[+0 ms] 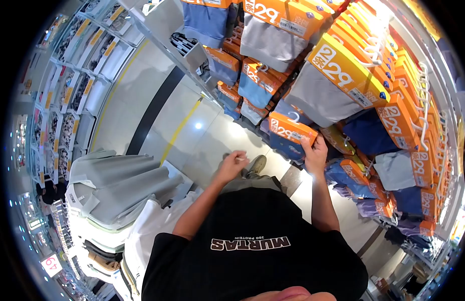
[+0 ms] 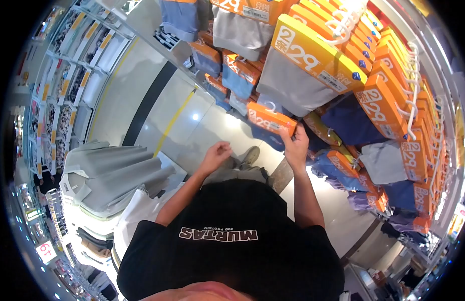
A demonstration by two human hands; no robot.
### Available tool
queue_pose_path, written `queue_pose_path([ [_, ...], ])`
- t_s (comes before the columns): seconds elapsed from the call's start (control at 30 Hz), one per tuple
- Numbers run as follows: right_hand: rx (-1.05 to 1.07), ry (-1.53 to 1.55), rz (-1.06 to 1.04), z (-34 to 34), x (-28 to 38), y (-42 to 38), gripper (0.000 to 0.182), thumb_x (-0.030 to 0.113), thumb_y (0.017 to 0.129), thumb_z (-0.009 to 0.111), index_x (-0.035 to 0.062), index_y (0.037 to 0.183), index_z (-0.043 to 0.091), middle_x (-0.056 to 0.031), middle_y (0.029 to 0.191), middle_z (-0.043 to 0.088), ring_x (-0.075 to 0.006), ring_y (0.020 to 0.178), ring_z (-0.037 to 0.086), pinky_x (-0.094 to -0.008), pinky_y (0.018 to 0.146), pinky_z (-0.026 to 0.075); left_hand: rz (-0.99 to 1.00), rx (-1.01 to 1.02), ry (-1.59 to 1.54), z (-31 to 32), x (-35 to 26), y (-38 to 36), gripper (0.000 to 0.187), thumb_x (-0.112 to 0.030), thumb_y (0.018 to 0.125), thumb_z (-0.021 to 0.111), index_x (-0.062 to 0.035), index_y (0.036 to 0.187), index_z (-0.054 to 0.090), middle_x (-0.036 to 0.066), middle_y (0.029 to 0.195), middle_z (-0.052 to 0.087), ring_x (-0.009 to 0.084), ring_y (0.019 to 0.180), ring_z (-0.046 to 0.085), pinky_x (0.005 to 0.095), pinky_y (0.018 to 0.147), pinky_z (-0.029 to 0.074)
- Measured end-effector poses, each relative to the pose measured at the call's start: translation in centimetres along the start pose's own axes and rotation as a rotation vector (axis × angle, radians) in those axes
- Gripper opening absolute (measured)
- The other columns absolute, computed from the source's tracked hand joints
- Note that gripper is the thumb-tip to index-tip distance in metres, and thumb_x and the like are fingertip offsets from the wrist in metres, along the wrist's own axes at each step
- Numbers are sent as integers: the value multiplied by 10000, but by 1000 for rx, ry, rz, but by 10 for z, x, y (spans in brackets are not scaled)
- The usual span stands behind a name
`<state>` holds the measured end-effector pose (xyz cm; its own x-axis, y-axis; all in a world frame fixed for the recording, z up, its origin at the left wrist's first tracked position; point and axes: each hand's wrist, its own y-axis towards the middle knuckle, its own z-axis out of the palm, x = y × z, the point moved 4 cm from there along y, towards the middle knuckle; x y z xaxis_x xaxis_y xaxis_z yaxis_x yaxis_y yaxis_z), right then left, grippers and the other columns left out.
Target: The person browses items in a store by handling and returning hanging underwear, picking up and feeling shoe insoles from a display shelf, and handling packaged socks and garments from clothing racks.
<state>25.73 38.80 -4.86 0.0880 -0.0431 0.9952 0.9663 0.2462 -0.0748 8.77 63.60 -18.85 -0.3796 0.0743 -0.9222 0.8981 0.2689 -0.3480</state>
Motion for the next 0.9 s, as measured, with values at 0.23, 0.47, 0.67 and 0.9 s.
queue_pose_path([
  [0.23, 34, 520, 218, 31, -11, -24, 338, 76, 972, 577, -30, 1280, 487, -106, 1207, 611, -147, 1072, 602, -296, 969, 466, 286, 265, -114, 23, -134, 7, 369, -218, 915, 691, 0, 1204, 626, 89, 1176, 640, 143, 1037, 591, 314, 914, 475],
  [0.47, -99, 81, -67, 34, -1, -50, 550, 41, 937, 603, 42, 1445, 390, -134, 1337, 512, -192, 1182, 538, -306, 1032, 413, -139, 180, -562, 40, -135, -2, 311, -246, 1004, 575, 22, 1153, 625, 43, 1002, 683, 70, 847, 621, 234, 774, 509],
  [0.67, 36, -420, -140, 35, 12, -66, 358, 242, 832, 771, 99, 1144, 670, -120, 1136, 619, -272, 1045, 553, -339, 930, 431, -249, 180, -568, 42, -155, -13, 340, -327, 1011, 541, -24, 1156, 594, 51, 984, 667, 130, 841, 660, 265, 703, 556],
  [0.9, 157, -527, -177, 45, 19, -72, 496, 283, 693, 882, 128, 1119, 680, -104, 1107, 578, -286, 1077, 515, -370, 946, 425, -325, 183, -656, 45, -156, -28, 509, -440, 1010, 501, 41, 1171, 544, 118, 1042, 640, 207, 902, 661, 342, 775, 572],
])
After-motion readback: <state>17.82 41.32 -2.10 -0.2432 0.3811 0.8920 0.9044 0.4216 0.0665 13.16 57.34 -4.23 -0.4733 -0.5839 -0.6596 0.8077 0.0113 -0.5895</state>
